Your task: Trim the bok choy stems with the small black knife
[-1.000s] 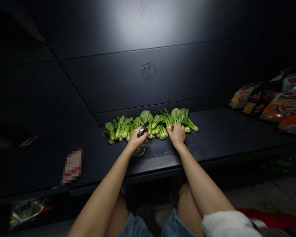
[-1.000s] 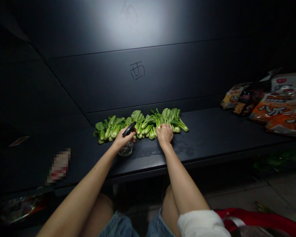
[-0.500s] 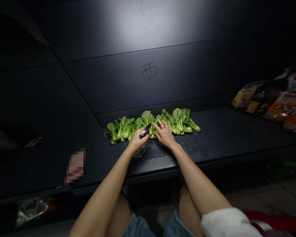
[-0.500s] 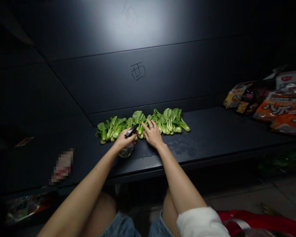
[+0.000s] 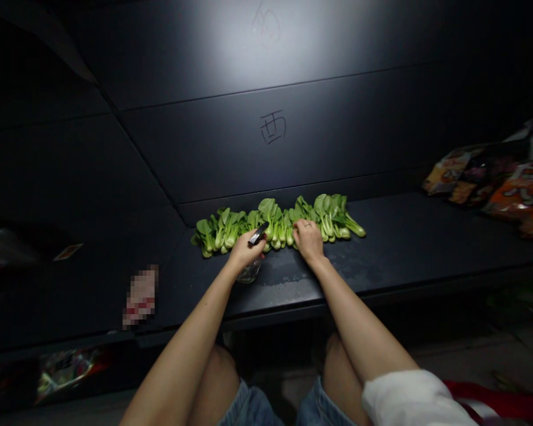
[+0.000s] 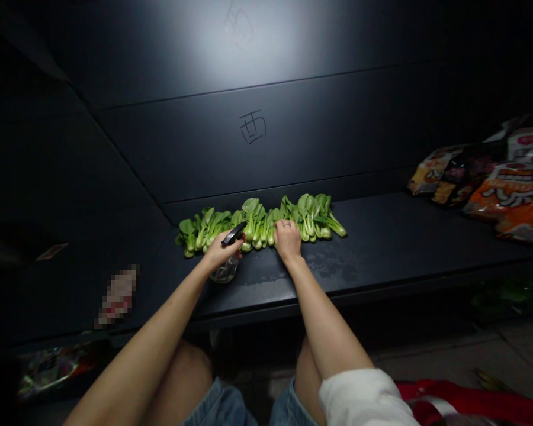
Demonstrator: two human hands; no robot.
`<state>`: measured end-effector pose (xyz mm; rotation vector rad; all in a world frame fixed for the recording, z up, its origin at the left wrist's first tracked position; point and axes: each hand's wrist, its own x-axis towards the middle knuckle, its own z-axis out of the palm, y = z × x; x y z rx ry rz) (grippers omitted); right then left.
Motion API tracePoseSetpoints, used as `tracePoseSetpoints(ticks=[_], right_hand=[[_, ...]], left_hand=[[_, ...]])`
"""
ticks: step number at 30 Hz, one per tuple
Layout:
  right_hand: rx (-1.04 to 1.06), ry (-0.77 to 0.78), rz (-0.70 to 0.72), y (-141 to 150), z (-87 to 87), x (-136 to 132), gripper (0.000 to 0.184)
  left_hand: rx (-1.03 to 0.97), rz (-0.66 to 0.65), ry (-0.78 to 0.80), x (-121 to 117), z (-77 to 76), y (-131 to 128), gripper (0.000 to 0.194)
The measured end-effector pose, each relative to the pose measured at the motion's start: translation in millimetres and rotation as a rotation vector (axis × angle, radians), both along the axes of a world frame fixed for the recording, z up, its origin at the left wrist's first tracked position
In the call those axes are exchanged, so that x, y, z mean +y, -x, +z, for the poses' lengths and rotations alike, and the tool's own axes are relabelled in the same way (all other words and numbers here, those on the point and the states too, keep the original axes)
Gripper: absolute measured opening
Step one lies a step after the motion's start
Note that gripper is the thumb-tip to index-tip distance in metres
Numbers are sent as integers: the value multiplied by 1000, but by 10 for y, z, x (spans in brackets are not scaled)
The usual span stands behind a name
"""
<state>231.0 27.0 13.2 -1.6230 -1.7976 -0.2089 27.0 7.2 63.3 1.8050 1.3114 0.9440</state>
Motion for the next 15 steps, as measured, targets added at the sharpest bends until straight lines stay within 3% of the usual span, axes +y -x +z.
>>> tracePoseSetpoints(ticks=[4, 15], right_hand=[[-32, 8, 102, 27, -32, -21, 22], [43, -14, 105, -48, -113, 4, 26]], left_hand=[[-11, -6, -18, -2, -1, -4, 18], [127, 18, -88, 6, -13, 78, 16]])
